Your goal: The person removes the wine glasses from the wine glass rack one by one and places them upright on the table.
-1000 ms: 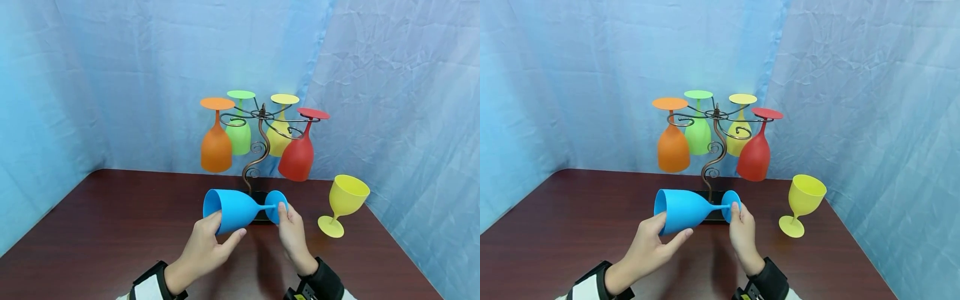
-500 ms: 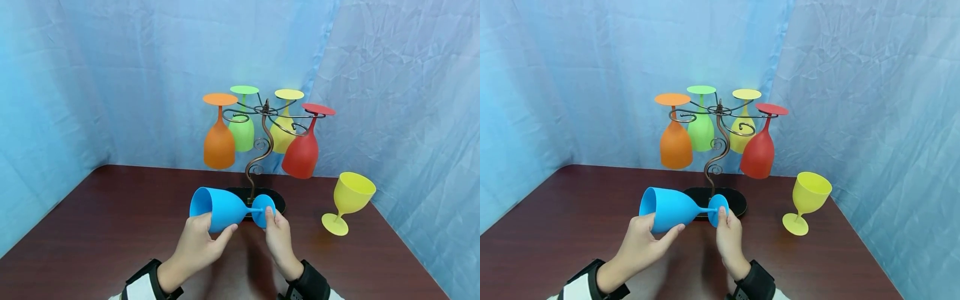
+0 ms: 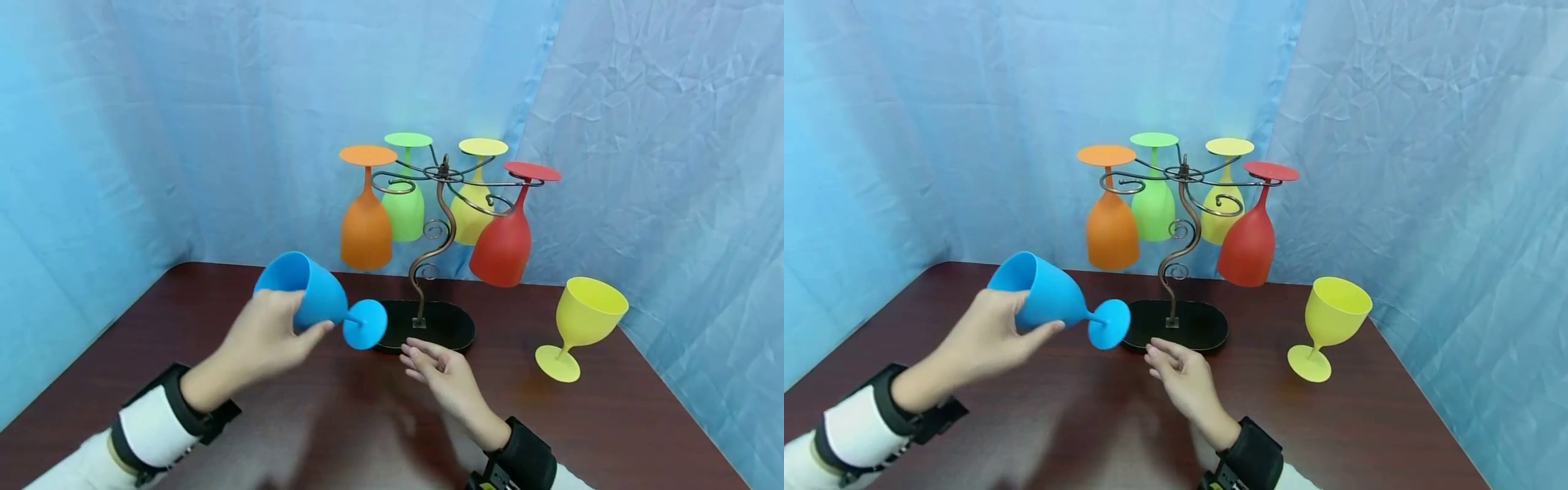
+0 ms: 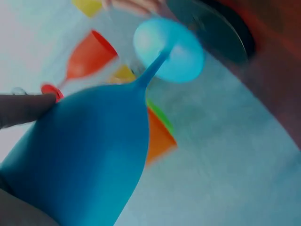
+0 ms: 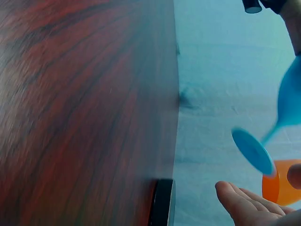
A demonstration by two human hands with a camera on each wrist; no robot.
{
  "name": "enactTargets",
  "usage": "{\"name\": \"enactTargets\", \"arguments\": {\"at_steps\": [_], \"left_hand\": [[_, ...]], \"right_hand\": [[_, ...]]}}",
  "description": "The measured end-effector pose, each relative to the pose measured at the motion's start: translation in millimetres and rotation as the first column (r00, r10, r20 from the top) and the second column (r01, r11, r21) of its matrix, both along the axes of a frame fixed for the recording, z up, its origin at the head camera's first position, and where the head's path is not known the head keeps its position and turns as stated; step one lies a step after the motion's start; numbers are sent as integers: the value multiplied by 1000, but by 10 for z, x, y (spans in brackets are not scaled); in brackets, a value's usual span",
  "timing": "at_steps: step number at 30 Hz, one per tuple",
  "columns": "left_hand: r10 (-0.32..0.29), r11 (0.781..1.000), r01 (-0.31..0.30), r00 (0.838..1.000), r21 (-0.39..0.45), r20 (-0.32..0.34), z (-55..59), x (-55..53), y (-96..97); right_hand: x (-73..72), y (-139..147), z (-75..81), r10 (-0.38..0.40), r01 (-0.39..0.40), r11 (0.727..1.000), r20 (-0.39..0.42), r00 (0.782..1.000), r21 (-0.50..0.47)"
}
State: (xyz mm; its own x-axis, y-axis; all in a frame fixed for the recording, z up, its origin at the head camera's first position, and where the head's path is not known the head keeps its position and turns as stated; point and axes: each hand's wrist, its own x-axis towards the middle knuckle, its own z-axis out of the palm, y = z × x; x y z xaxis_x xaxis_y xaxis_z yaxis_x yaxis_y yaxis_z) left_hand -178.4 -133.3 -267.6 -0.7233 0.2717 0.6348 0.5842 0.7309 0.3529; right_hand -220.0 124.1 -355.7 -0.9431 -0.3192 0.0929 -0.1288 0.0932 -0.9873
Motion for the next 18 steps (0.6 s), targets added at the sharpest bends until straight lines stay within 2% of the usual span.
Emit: {"name": "enactTargets", "arguments": {"at_steps": [3, 8, 12, 18], "left_hand": [[36, 996, -32, 998, -78, 52, 103, -87, -181], [106, 980, -80, 985, -182, 136, 177, -281, -452], [148, 965, -96, 968, -245, 204, 172, -461, -632], [179, 946, -82, 940, -313, 292, 88, -717, -808]], "right_hand": [[-10, 69, 7, -21, 21, 1000, 12, 1000, 19], [-6, 177, 6, -55, 54, 997, 18, 998, 60], [-9, 239, 3, -73, 71, 994, 25, 997, 83], [9, 280, -27, -77, 71, 993, 63, 995, 97]]}}
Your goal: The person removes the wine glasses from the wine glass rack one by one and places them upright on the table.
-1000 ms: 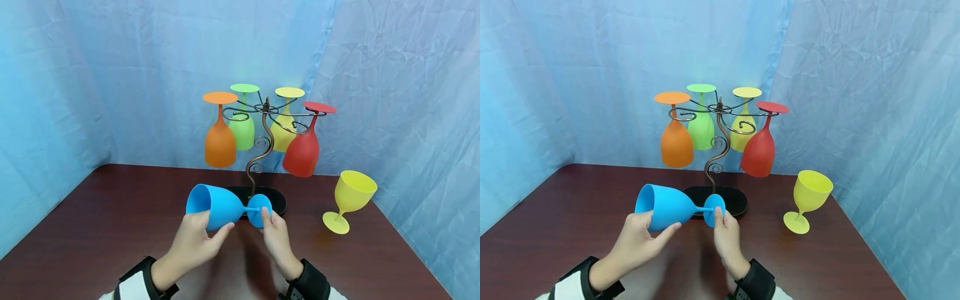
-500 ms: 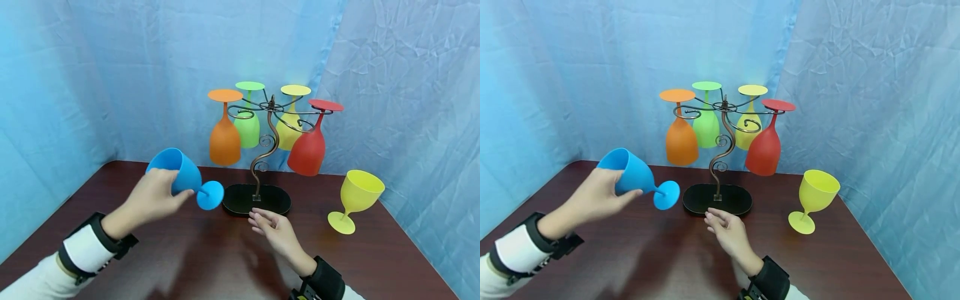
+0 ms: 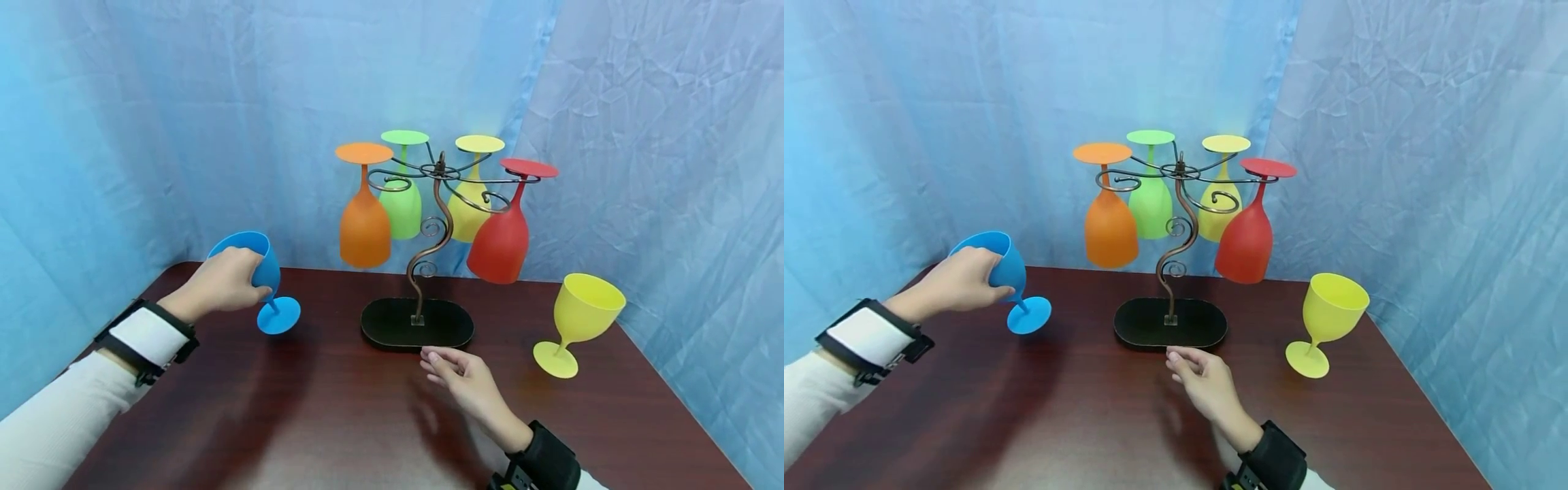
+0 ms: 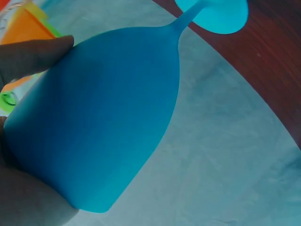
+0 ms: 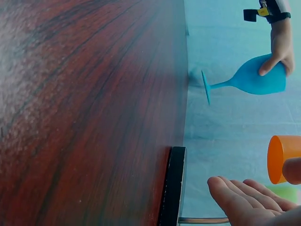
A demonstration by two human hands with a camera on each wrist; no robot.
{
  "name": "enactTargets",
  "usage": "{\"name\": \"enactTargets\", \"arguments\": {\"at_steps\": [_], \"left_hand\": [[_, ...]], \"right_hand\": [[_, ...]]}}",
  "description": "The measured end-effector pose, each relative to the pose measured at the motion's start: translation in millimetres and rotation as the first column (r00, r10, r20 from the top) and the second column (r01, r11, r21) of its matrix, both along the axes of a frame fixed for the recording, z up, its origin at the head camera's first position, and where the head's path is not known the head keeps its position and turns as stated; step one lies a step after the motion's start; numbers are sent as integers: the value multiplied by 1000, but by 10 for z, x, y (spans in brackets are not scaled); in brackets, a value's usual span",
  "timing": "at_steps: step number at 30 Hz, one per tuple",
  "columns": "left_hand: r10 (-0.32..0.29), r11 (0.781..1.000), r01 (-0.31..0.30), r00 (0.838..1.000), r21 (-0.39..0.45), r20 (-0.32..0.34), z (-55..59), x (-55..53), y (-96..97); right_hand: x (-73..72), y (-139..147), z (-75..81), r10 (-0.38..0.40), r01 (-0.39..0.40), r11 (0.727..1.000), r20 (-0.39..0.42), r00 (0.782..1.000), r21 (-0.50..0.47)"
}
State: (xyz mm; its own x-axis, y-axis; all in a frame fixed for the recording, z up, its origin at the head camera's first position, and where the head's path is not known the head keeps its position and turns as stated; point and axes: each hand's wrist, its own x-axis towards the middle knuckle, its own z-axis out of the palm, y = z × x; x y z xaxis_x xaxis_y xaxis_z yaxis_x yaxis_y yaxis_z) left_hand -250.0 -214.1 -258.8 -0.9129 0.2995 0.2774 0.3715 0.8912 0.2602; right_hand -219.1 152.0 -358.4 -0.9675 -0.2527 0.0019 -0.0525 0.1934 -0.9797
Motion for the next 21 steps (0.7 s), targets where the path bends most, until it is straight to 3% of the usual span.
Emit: {"name": "enactTargets", "arguments": {"at_steps": [10, 21], "left_hand": [[48, 998, -43, 993, -55, 105, -120, -363, -72], [56, 997, -46, 984, -63, 168, -181, -546, -60]], "right_hand": [[-2, 21, -12, -3, 4, 1000, -17, 1000, 25], [9, 45, -27, -13, 14, 999, -32, 999, 38]]}}
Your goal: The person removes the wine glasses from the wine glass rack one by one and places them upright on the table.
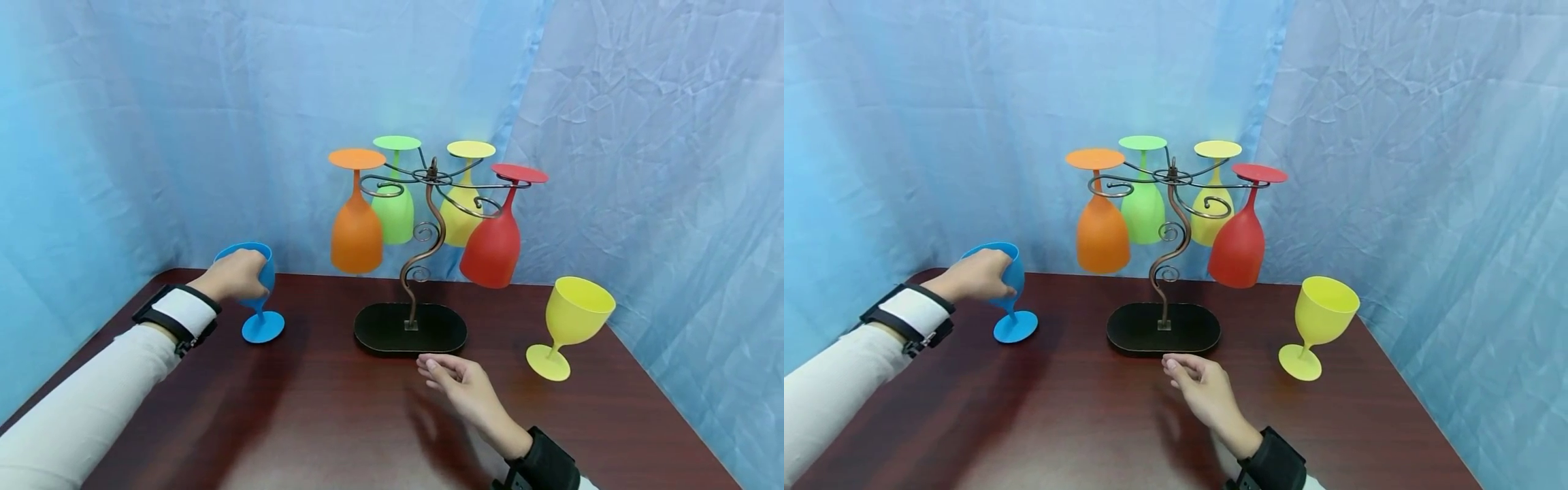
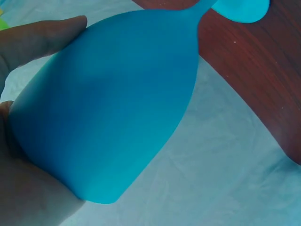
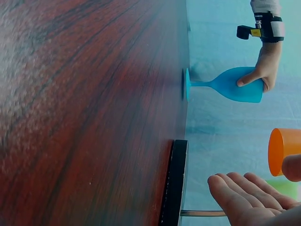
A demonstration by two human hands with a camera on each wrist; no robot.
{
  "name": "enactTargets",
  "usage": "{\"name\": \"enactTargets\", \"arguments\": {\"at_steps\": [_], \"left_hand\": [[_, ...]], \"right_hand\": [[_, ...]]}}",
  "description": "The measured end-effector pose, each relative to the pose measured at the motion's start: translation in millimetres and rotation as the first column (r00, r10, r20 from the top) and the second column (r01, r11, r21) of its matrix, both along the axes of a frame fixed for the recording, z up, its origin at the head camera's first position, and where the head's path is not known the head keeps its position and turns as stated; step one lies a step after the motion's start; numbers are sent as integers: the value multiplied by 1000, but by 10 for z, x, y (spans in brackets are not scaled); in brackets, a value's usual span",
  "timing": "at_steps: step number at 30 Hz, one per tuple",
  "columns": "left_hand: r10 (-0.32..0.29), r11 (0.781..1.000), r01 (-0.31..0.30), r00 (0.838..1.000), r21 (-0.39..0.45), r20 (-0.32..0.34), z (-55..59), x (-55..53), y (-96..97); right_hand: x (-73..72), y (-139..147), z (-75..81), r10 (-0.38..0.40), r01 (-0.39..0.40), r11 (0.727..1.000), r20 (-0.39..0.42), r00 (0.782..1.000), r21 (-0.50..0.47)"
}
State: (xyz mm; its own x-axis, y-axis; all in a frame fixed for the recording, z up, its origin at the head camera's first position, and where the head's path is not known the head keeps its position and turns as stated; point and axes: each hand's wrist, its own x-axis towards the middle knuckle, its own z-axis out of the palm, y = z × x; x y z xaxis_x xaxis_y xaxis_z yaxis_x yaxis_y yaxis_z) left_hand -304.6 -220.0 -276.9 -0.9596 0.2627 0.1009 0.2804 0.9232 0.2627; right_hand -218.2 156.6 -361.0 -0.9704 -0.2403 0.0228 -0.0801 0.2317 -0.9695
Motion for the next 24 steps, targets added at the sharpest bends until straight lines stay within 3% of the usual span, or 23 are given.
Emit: {"name": "enactTargets", "arguments": {"at_steps": [12, 24], "left_hand": [[11, 1000, -11, 999, 2, 51, -19, -34, 27], [22, 999, -22, 1000, -34, 7, -11, 6, 28]], "right_hand": [[-7, 4, 4, 8, -8, 1000, -10, 1000, 5], [-5, -9, 22, 49, -49, 998, -10, 999, 25]]}}
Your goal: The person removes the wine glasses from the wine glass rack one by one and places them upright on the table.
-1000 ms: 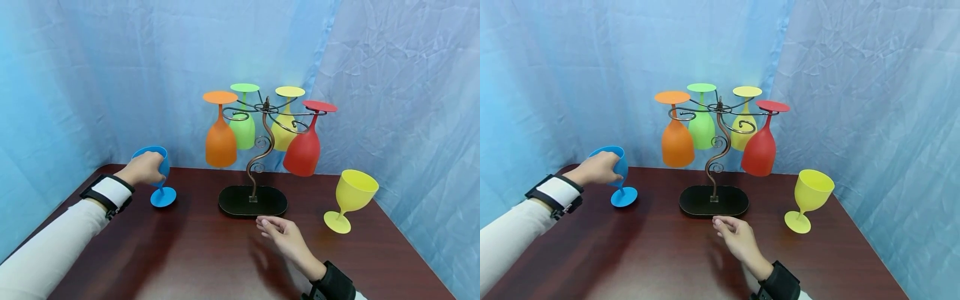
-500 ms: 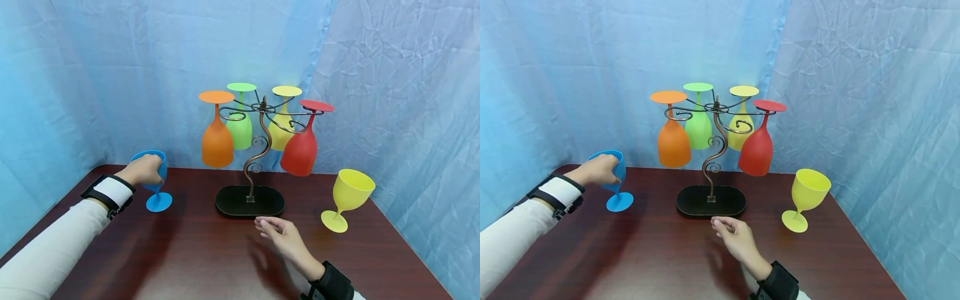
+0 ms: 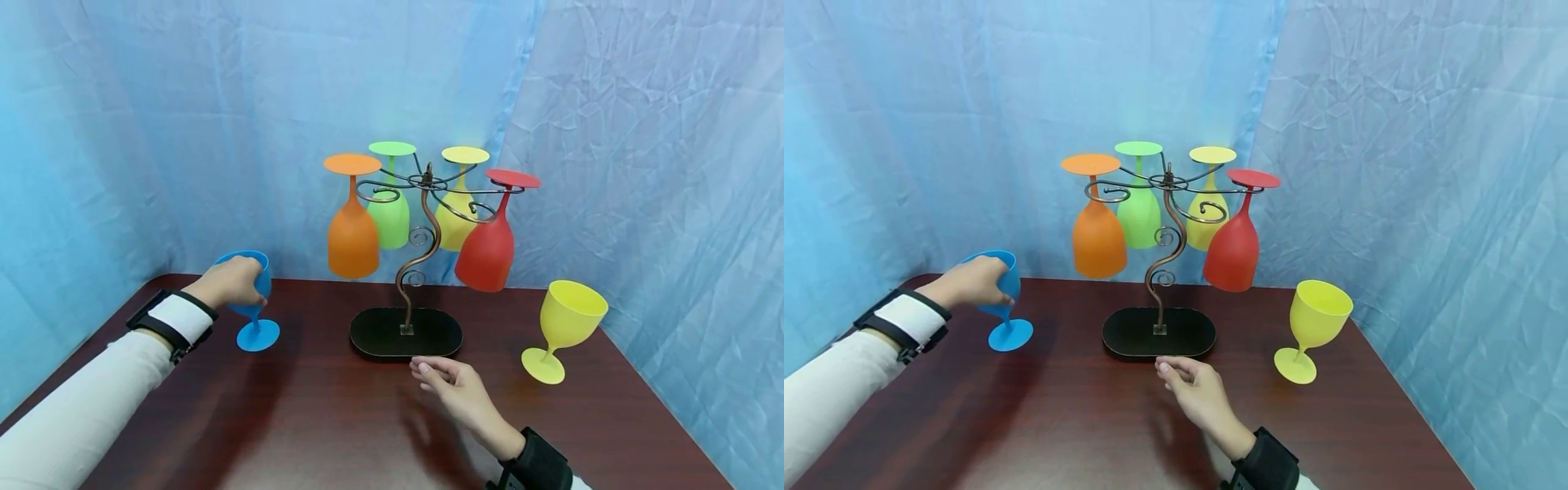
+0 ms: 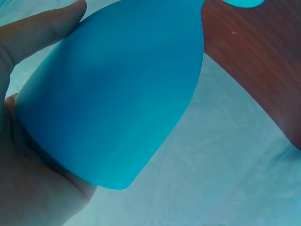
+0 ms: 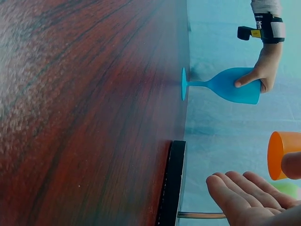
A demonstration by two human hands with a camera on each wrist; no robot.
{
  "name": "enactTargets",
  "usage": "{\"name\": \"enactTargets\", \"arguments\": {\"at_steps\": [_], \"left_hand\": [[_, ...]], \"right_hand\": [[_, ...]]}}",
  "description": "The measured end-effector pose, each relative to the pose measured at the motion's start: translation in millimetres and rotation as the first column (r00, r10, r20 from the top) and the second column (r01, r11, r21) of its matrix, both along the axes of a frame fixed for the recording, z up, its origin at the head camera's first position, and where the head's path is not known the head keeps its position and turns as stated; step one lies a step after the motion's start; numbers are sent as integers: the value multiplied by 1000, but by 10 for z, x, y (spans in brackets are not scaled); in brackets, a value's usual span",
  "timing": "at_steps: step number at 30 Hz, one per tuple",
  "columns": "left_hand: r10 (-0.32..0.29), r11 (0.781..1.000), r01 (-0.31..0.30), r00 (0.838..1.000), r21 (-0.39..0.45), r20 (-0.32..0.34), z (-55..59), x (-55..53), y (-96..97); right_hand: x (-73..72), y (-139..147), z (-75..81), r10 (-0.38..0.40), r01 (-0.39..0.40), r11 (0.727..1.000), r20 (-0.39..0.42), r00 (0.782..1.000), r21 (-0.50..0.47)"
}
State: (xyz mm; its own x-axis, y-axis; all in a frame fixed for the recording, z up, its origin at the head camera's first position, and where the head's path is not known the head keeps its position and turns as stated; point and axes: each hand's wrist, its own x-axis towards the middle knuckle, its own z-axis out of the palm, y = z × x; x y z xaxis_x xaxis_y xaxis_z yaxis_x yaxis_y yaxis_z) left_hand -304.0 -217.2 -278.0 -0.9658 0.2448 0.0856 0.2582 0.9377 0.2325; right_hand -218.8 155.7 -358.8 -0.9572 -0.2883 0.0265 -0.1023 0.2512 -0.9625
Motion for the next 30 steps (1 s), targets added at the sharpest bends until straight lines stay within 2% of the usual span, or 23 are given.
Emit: {"name": "enactTargets", "arguments": {"at_steps": [6, 11, 13, 15, 17, 18, 19, 21, 23, 24, 26, 27, 28, 29, 30], "left_hand": [[0, 1000, 0, 999, -8, -40, 43, 17, -24], [-10, 999, 6, 992, -32, -124, 206, 107, -24], [-8, 999, 1, 987, -46, -159, 307, 166, -1], [-8, 999, -2, 980, -51, -197, 413, 232, 37], [-14, 999, 3, 973, -46, -232, 515, 307, 94], [-18, 999, 9, 968, -39, -252, 564, 347, 130], [-25, 999, 17, 961, -32, -276, 611, 389, 170], [-38, 999, 34, 944, -19, -328, 703, 481, 269], [-57, 998, 58, 917, -9, -395, 789, 566, 384], [-69, 997, 74, 900, -5, -431, 833, 605, 444], [-106, 992, 124, 853, 1, -510, 922, 656, 557], [-132, 987, 159, 825, 2, -550, 967, 667, 606], [-162, 980, 197, 792, -5, -589, 1014, 663, 650], [-195, 972, 234, 763, -18, -616, 1065, 649, 690], [-229, 963, 265, 742, -38, -630, 1120, 624, 725]], "right_hand": [[-3, 0, 0, 2, -2, 1000, 1, 1000, 2], [3, 15, 37, 7, -7, 1000, -36, 999, 17], [5, 41, 73, -5, 7, 1000, -87, 996, 29], [-1, 79, 140, -22, 31, 998, -179, 984, 47], [3, 115, 243, -36, 58, 996, -312, 950, 61], [11, 131, 312, -41, 71, 995, -385, 922, 65], [25, 141, 398, -45, 84, 994, -460, 887, 64], [85, 145, 619, -45, 105, 992, -601, 798, 65], [183, 109, 894, -45, 115, 992, -725, 687, 48], [224, 87, 1034, -44, 115, 993, -785, 617, 35], [275, 30, 1310, -44, 100, 995, -890, 453, 1], [276, -1, 1436, -54, 91, 996, -930, 364, -22], [239, -23, 1537, -59, 84, 996, -964, 260, -39], [189, -39, 1631, -54, 80, 996, -985, 166, -42], [127, -52, 1716, -42, 87, 996, -995, 87, -35]]}}
